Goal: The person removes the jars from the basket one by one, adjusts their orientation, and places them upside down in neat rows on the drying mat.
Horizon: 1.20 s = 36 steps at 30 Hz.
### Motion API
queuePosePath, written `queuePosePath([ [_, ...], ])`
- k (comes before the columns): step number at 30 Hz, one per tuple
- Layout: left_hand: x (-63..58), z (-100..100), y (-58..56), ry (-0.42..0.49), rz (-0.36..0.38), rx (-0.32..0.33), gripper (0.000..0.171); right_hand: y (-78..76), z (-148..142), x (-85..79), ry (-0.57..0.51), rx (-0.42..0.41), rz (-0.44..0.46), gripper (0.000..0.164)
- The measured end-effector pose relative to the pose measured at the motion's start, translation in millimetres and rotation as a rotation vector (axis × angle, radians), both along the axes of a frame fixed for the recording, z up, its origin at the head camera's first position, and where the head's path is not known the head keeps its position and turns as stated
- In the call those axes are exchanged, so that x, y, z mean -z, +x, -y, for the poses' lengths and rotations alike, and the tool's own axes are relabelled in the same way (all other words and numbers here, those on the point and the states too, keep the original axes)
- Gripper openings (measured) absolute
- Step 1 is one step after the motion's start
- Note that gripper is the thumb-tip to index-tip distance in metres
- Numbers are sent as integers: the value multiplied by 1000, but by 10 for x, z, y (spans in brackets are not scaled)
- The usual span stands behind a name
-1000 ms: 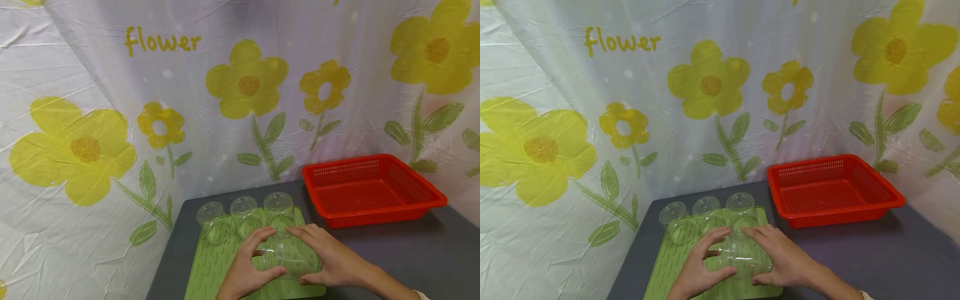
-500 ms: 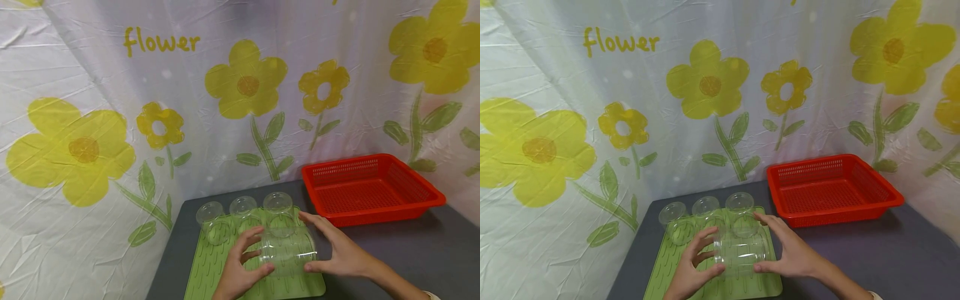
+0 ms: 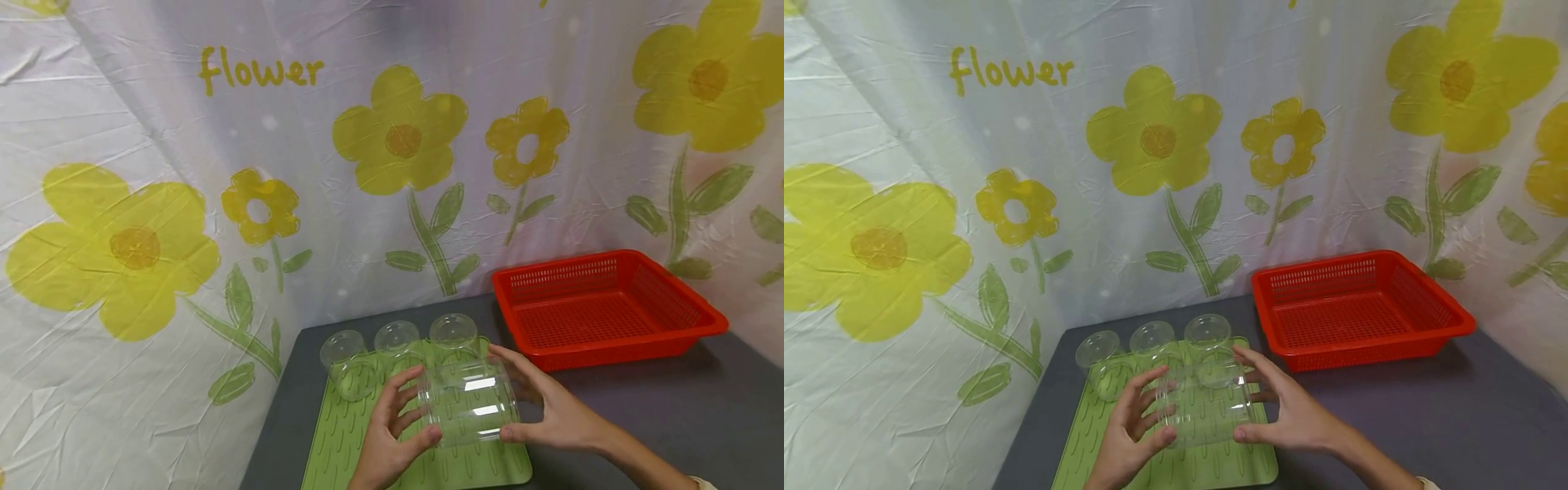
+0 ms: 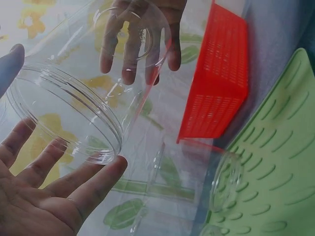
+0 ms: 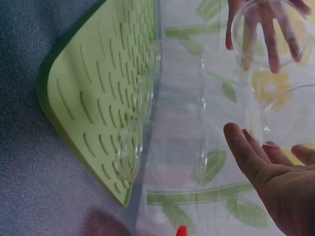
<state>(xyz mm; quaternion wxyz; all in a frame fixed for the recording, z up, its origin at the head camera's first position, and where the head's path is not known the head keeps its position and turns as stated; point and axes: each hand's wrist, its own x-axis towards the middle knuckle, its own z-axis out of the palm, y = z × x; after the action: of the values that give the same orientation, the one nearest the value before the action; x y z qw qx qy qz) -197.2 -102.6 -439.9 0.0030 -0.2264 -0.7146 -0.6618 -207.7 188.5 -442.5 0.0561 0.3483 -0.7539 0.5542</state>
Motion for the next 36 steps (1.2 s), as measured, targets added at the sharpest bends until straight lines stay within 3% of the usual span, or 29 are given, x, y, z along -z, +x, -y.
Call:
queuePosePath([
  [8,-6,-14,23,37,25,24,69,4,30,-3,-18,6,10,95],
  [14,6,-9,11,-31,28,-13,72,-3,22,-65,-26,5,-6,94],
  [17,6,5,-4,-115,-39,-41,78,-5,13,-101,11,38,-21,94],
  [22,-36,12,-42,-299,-230,-57,90,-2,33,-136,125,113,-47,94],
  [29,-113,-81,-66,-485,-344,-19,96,12,110,-167,258,166,-125,96],
  [36,-67,-184,-69,-661,-513,-50,105,36,170,-222,356,197,-241,98],
])
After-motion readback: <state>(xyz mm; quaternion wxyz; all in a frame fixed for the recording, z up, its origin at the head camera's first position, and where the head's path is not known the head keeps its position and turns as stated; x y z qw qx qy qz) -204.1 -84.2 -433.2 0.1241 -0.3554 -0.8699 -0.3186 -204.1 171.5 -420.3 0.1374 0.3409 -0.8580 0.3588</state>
